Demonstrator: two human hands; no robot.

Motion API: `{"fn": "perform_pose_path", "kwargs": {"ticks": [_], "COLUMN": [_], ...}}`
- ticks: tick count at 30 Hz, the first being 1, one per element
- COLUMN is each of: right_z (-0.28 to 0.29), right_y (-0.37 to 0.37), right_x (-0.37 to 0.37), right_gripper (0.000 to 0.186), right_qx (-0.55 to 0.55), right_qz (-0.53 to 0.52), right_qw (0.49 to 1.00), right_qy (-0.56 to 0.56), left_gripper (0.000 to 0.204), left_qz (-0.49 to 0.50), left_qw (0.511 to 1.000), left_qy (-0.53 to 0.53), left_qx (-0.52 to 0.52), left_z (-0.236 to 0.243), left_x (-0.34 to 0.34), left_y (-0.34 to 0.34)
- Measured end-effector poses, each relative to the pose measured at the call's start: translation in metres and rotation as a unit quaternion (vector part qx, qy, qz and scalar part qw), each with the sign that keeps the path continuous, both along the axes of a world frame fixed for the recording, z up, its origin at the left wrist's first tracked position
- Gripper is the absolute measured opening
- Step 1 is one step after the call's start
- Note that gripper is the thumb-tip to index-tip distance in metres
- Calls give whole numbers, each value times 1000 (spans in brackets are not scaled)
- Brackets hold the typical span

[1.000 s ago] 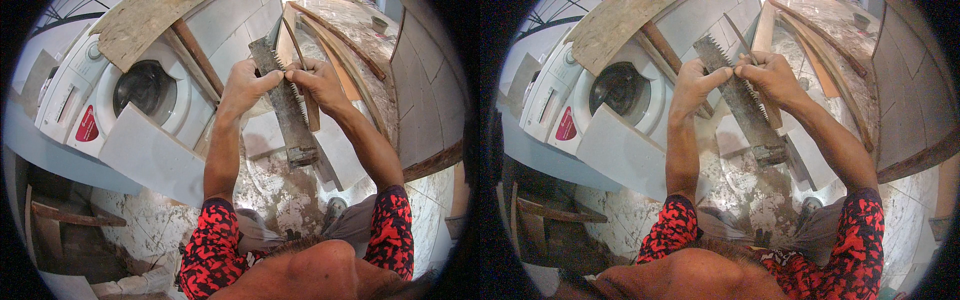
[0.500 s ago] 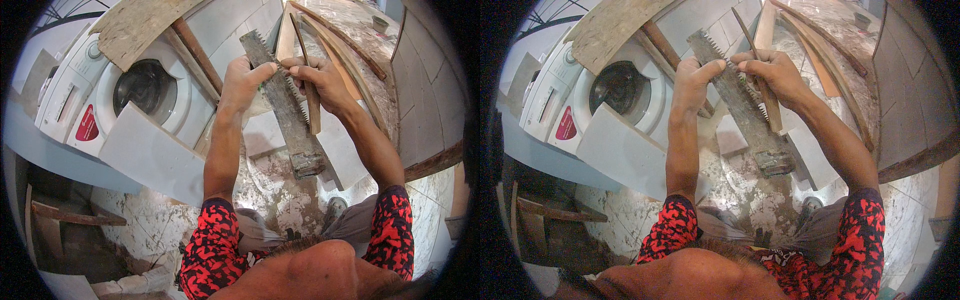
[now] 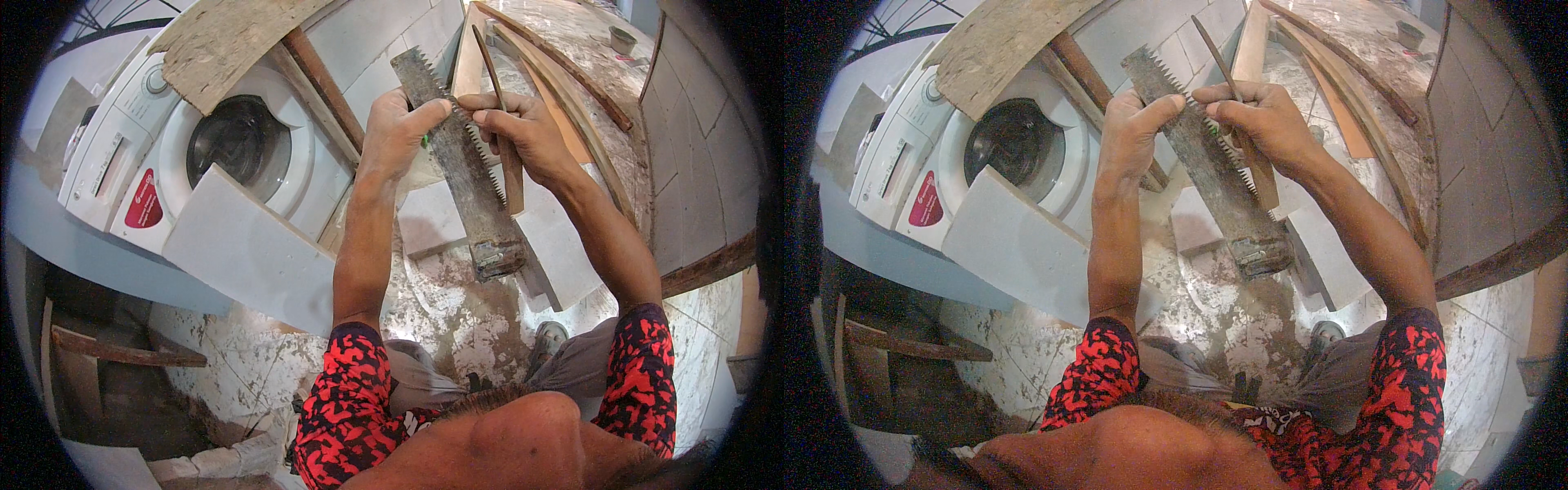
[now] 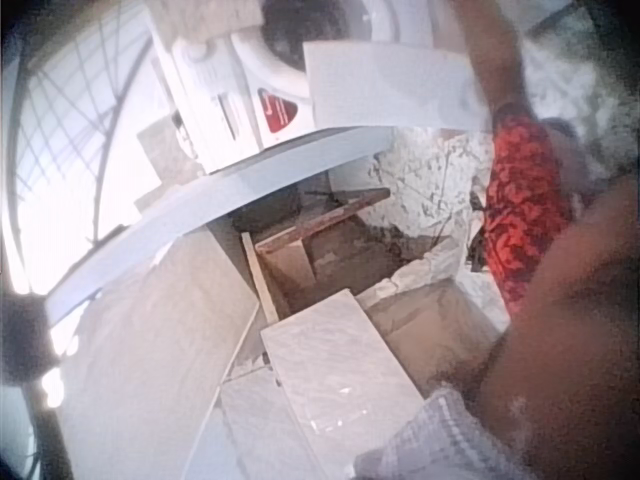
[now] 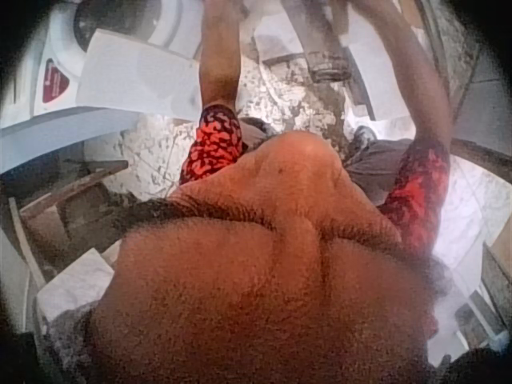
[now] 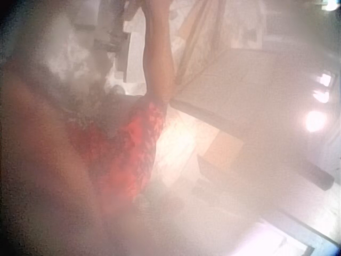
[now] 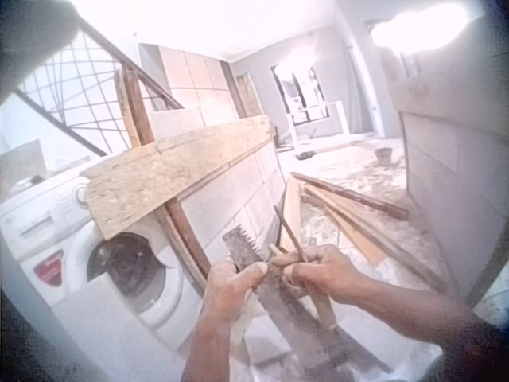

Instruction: The person saws a wooden plank by hand, first checking the saw blade and then cutting through the wood.

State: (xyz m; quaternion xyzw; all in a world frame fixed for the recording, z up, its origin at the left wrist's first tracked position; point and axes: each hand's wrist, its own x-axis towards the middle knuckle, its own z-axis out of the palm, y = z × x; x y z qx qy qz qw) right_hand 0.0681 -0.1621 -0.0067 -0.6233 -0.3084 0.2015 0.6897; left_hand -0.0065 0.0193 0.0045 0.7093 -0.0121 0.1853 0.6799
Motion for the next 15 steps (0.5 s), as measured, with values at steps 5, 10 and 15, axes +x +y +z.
{"fn": "perform_pose_path", "kwargs": {"ticks": [5,10,15], "right_z": [-1,1,-3], "right_y": [1,0,1], "right_x": [1,1,3], "right_gripper": [32,33,34], "right_qx": [2,6,3], "right_qz": [0,8,20], "right_qw": [1000,1000,999], "right_qy": [-18,1,25], "left_gripper": [32,33,32], "left_qz": [5,-16,-33], "left_qw": [1000,1000,998], "left_qy": [11,-1,-9], "left_qx": [16,-21,-47], "left_z": [1,-3,-5], "left_x": [0,4,6], "left_y": [1,2,3]}}
